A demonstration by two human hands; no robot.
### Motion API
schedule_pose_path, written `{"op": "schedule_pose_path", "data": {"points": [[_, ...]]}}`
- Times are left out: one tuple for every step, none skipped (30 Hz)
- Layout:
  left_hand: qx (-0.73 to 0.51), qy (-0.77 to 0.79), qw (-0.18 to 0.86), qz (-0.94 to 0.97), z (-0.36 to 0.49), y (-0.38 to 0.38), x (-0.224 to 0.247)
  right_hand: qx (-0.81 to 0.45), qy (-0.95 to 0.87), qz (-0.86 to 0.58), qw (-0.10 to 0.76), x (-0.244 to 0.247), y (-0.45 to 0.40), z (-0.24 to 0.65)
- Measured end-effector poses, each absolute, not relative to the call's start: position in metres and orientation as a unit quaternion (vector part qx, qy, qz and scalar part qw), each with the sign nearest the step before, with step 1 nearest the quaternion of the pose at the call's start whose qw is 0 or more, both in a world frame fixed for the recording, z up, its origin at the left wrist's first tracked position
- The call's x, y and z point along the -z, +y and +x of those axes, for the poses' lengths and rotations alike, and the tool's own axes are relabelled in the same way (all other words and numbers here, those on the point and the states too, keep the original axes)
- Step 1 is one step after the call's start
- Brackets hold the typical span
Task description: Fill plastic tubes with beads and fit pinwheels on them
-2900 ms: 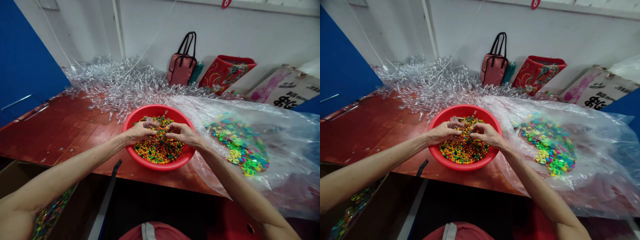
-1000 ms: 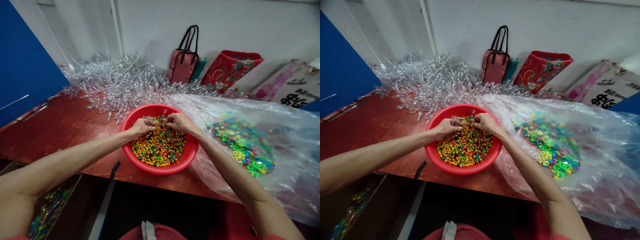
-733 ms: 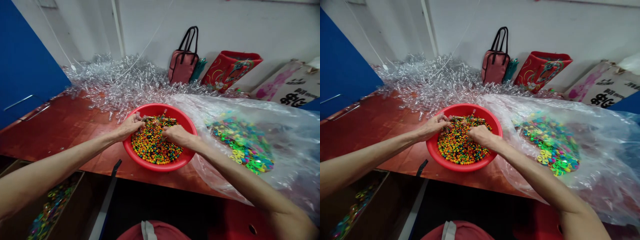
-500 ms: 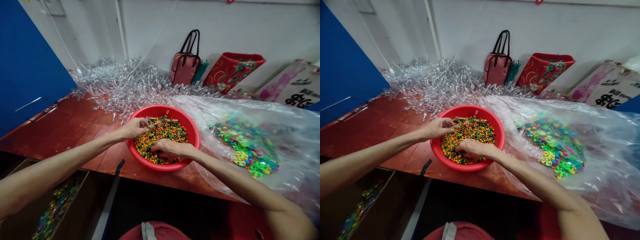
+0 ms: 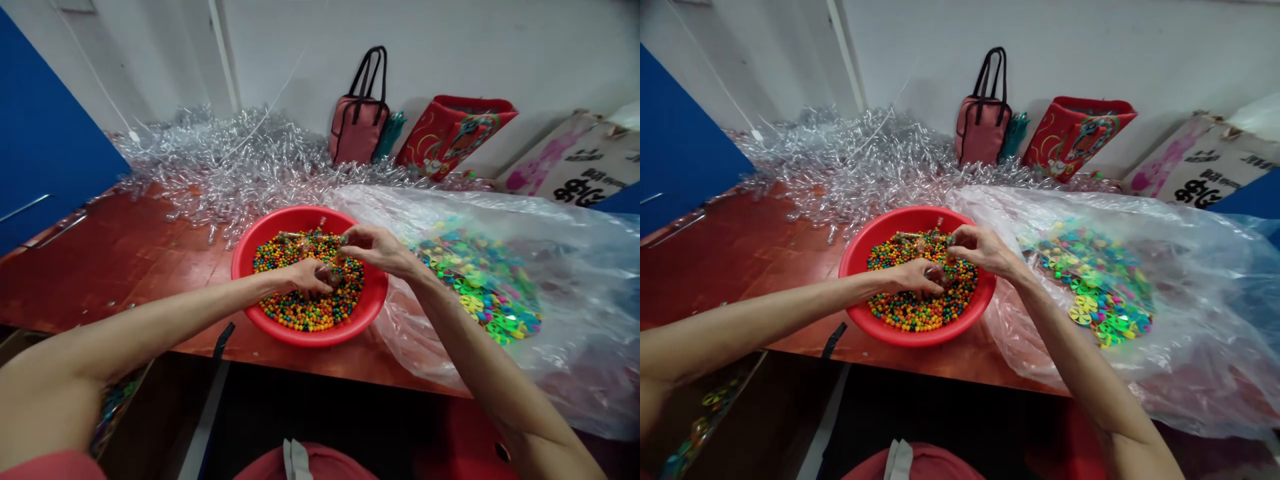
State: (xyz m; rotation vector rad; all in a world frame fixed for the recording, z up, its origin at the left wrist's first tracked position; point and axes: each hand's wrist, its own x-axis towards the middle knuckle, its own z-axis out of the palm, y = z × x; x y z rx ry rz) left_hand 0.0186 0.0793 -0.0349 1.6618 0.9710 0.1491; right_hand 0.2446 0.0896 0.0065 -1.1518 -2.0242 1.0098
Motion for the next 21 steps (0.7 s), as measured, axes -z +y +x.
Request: {"op": "schedule_pose_path", "data": {"points": [[-0.089,0.414,0.613,0.667,0.014,0.082,0.033,-0.353,-0.765,-0.445,0.305,-0.002,0.098,0.242],[-0.112,0.419,0.641,0.633,0.008,0.083,0.031,-0.322,-0.771,-0.458,0.304,0.002,0.106,0.238],[-0.129,0.427,0.656,0.609,0.001,0.083,0.028,-0.291,-0.778,-0.474,0.293,0.007,0.114,0.234],[-0.142,0.434,0.664,0.593,-0.006,0.082,0.025,-0.264,-0.785,-0.491,0.271,0.011,0.12,0.23],[-0.151,0.44,0.667,0.582,-0.012,0.08,0.022,-0.244,-0.79,-0.508,0.239,0.015,0.125,0.226],[-0.158,0.444,0.668,0.575,-0.019,0.078,0.019,-0.229,-0.795,-0.524,0.203,0.017,0.129,0.223],[-0.162,0.447,0.668,0.573,-0.025,0.076,0.017,-0.215,-0.8,-0.534,0.171,0.019,0.13,0.22],[-0.167,0.449,0.665,0.572,-0.031,0.073,0.014,-0.198,-0.806,-0.537,0.15,0.019,0.131,0.217],[-0.172,0.452,0.663,0.572,-0.036,0.071,0.012,-0.175,-0.814,-0.533,0.147,0.018,0.13,0.215],[-0.179,0.455,0.66,0.57,-0.041,0.069,0.011,-0.149,-0.823,-0.524,0.16,0.015,0.128,0.212],[-0.19,0.459,0.658,0.566,-0.046,0.067,0.009,-0.127,-0.831,-0.512,0.179,0.012,0.126,0.208],[-0.202,0.464,0.656,0.559,-0.05,0.066,0.008,-0.111,-0.836,-0.5,0.197,0.009,0.124,0.203],[-0.215,0.47,0.654,0.552,-0.054,0.065,0.007,-0.104,-0.839,-0.493,0.205,0.005,0.122,0.197],[-0.227,0.477,0.651,0.545,-0.056,0.064,0.006,-0.104,-0.842,-0.491,0.197,0.003,0.121,0.189],[-0.235,0.483,0.648,0.54,-0.058,0.063,0.005,-0.109,-0.843,-0.497,0.177,0.001,0.12,0.18],[-0.239,0.488,0.644,0.538,-0.06,0.063,0.003,-0.116,-0.841,-0.508,0.148,0.0,0.119,0.17],[-0.239,0.491,0.641,0.539,-0.06,0.062,0.002,-0.122,-0.835,-0.523,0.117,-0.001,0.118,0.161],[-0.236,0.493,0.635,0.545,-0.061,0.062,0.001,-0.13,-0.828,-0.538,0.089,0.0,0.118,0.153],[-0.232,0.494,0.628,0.555,-0.061,0.061,-0.001,-0.142,-0.823,-0.546,0.069,0.0,0.117,0.147],[-0.225,0.495,0.618,0.568,-0.061,0.061,-0.002,-0.156,-0.822,-0.545,0.058,0.001,0.116,0.143],[-0.219,0.495,0.604,0.585,-0.062,0.061,-0.003,-0.169,-0.827,-0.533,0.061,0.001,0.115,0.142]]}}
